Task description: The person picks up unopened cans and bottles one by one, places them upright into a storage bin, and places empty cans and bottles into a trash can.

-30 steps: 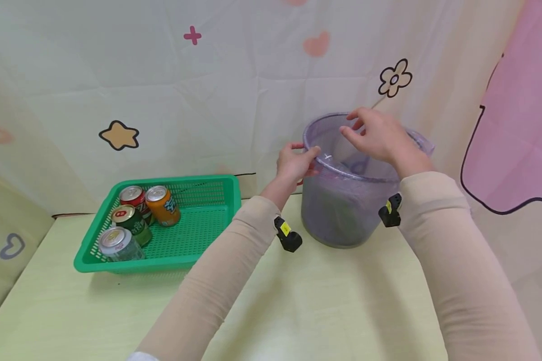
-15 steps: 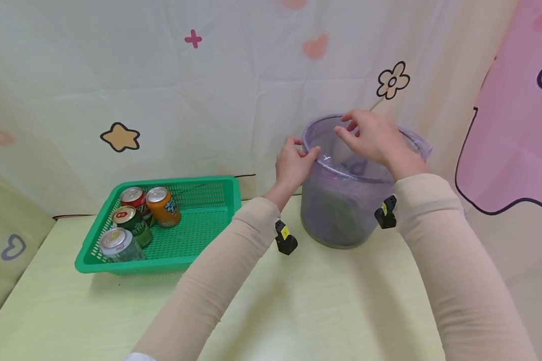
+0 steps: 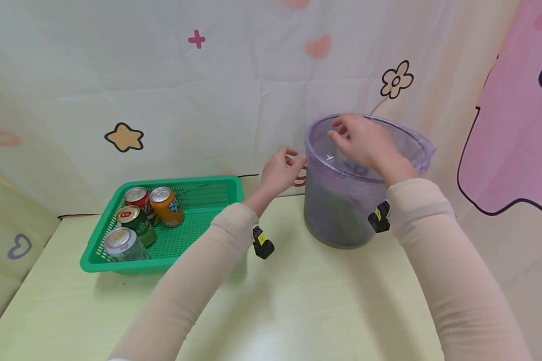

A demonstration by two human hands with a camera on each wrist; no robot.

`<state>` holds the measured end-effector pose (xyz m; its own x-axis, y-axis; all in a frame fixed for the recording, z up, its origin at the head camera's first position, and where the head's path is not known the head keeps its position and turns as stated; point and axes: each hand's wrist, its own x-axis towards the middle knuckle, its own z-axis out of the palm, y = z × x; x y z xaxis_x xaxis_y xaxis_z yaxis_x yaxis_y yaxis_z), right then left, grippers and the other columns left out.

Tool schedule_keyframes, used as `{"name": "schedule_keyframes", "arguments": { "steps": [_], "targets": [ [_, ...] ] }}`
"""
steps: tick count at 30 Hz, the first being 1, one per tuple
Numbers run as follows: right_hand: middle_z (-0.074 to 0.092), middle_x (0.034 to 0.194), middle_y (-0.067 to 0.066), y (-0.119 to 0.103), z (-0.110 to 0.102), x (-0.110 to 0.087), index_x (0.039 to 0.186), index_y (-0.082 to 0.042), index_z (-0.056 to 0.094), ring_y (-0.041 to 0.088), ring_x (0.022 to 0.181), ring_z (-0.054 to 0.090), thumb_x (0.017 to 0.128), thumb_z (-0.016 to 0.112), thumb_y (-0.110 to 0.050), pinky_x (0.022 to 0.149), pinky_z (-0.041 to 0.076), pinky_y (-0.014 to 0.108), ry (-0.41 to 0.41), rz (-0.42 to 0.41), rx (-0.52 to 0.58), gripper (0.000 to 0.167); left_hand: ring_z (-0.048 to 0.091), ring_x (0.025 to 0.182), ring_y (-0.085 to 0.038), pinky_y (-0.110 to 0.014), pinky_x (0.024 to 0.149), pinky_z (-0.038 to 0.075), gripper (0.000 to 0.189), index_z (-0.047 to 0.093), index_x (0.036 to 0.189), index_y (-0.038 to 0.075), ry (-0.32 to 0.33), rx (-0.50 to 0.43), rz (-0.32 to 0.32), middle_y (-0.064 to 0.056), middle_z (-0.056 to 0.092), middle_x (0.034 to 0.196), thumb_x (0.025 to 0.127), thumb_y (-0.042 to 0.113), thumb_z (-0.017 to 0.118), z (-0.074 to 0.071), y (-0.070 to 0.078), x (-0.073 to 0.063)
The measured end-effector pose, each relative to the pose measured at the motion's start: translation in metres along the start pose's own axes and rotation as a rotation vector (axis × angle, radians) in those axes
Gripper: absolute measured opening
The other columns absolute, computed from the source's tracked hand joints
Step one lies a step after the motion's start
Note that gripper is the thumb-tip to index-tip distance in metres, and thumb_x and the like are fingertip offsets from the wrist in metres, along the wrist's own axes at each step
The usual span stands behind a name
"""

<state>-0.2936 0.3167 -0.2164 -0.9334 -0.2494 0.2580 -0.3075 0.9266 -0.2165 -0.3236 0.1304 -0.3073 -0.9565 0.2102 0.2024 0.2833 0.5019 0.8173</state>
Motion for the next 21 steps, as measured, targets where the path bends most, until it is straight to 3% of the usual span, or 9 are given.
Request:
{"name": "schedule_keyframes", "arguments": {
  "steps": [6,15,21],
  "targets": [
    [0.057,0.111,0.010,-0.012,0.010,-0.002,0.117,-0.009,0.055,0.028,0.101,0.056,0.095,0.045,-0.031,0.083,0.045,0.047,0.069,-0.050,-0.046,0.033,0.056,0.078,-0.014,-0.025,0.064,0.047,0.033,0.052,0.116,0.014,-0.090,0.128,0.005,0.001,0.060,0.093,0.090,0.034,0.056,-0.017,-0.021,-0.007],
    [0.059,0.096,0.009,-0.027,0.025,-0.003,0.101,-0.008,0.060,0.027,0.087,0.053,0.092,0.051,-0.022,0.071,0.045,0.044,0.224,-0.136,-0.074,0.019,0.053,0.081,-0.015,-0.027,0.065,0.047,0.029,0.052,0.114,0.013,-0.136,0.220,0.035,-0.001,0.057,0.098,0.091,0.031,0.054,-0.042,-0.044,-0.026],
    [0.059,0.084,0.007,-0.037,0.042,-0.005,0.091,-0.007,0.062,0.025,0.079,0.053,0.089,0.055,-0.016,0.063,0.046,0.039,0.348,-0.237,-0.103,0.012,0.054,0.085,-0.015,-0.030,0.069,0.047,0.027,0.054,0.113,0.016,-0.138,0.340,0.070,-0.002,0.058,0.104,0.092,0.031,0.053,-0.054,-0.056,-0.034]
  ]
}}
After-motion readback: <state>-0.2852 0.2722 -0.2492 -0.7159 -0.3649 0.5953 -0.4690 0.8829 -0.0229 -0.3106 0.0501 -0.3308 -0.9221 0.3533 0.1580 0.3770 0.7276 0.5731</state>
